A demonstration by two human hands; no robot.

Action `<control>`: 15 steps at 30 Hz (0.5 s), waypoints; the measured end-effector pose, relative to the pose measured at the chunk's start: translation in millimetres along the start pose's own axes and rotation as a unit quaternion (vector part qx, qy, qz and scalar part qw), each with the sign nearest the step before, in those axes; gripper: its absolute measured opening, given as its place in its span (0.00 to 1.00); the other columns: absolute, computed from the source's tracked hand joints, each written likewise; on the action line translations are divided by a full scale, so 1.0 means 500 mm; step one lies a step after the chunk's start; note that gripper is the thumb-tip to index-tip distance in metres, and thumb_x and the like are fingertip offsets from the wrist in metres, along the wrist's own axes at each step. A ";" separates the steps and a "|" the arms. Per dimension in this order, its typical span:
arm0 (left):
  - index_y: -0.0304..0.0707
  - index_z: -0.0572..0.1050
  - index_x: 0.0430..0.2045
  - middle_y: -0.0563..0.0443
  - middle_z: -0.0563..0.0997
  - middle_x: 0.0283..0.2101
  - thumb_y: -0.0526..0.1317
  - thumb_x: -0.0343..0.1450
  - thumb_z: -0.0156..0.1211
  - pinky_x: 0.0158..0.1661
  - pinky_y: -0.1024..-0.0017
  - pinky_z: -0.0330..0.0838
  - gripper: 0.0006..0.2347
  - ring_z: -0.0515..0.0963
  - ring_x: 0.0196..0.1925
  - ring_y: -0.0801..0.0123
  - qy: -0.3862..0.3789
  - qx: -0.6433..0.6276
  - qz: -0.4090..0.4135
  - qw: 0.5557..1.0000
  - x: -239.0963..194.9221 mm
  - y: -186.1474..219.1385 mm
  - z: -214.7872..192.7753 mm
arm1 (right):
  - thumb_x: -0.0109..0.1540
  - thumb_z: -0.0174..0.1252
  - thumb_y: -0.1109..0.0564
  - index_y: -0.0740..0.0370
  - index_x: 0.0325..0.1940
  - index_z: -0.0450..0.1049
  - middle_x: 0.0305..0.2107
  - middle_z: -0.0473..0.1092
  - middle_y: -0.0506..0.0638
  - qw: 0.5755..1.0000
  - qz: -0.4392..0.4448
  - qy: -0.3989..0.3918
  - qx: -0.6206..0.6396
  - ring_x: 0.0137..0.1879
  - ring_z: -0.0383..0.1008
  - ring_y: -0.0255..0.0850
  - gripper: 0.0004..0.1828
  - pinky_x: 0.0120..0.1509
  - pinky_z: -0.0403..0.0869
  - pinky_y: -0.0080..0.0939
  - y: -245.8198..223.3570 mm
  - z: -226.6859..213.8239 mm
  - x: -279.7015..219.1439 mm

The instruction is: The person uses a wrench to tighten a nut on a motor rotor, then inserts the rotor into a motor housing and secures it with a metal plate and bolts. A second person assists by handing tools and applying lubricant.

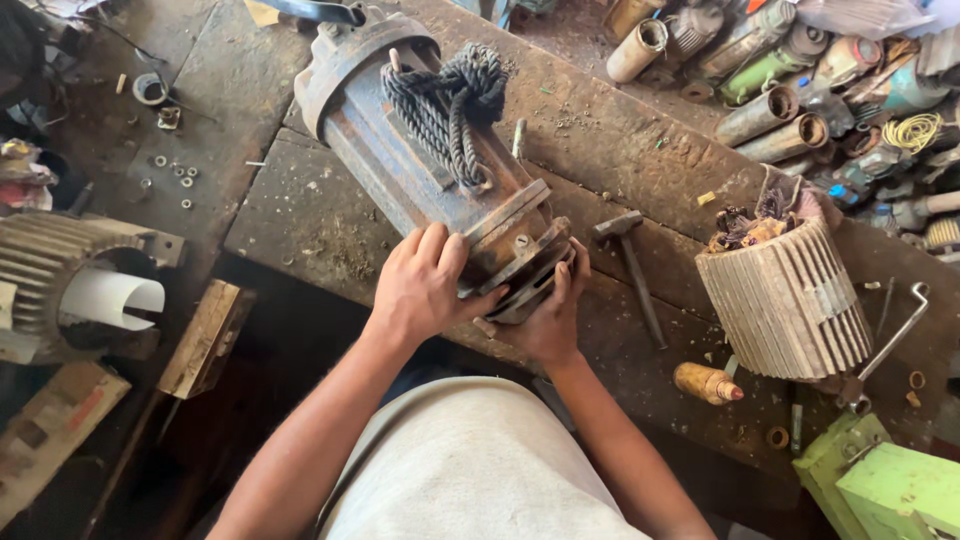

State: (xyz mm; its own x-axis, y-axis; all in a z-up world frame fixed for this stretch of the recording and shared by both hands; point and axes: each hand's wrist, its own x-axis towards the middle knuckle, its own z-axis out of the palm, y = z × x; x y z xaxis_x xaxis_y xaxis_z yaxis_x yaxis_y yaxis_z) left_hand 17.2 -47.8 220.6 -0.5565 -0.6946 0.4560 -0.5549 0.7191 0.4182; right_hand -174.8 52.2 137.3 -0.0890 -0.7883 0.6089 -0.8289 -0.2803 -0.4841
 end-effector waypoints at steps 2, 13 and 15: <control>0.30 0.73 0.33 0.41 0.71 0.34 0.58 0.61 0.73 0.40 0.61 0.72 0.27 0.74 0.38 0.51 -0.005 0.010 -0.001 1.000 0.000 0.010 -0.006 | 0.47 0.76 0.29 0.51 0.79 0.33 0.72 0.38 0.75 1.000 0.008 -0.002 0.009 0.77 0.45 0.74 0.74 0.77 0.58 0.75 0.001 -0.004 -0.010; 0.18 0.71 0.48 0.35 0.73 0.40 0.57 0.67 0.67 0.45 0.59 0.71 0.32 0.73 0.43 0.47 -0.033 -0.005 -0.028 0.999 -0.021 0.030 -0.026 | 0.55 0.60 0.26 0.48 0.84 0.25 0.77 0.33 0.70 0.999 -0.015 0.016 0.040 0.84 0.36 0.70 0.68 0.85 0.49 0.74 0.078 0.044 -0.056; 0.17 0.71 0.48 0.34 0.73 0.41 0.56 0.68 0.66 0.46 0.59 0.71 0.32 0.73 0.43 0.47 -0.019 0.002 -0.012 1.000 -0.018 0.028 -0.024 | 0.60 0.59 0.24 0.52 0.83 0.21 0.77 0.30 0.69 0.995 0.023 0.003 0.099 0.84 0.33 0.69 0.68 0.82 0.47 0.73 0.069 0.059 -0.059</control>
State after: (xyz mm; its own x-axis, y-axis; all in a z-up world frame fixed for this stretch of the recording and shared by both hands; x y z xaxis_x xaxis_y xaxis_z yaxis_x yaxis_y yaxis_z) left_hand 22.0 -31.4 231.8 -0.5657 -0.7123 0.4155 -0.5714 0.7019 0.4252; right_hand -184.3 49.7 84.3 -0.1270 -0.7997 0.5869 -0.6990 -0.3476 -0.6250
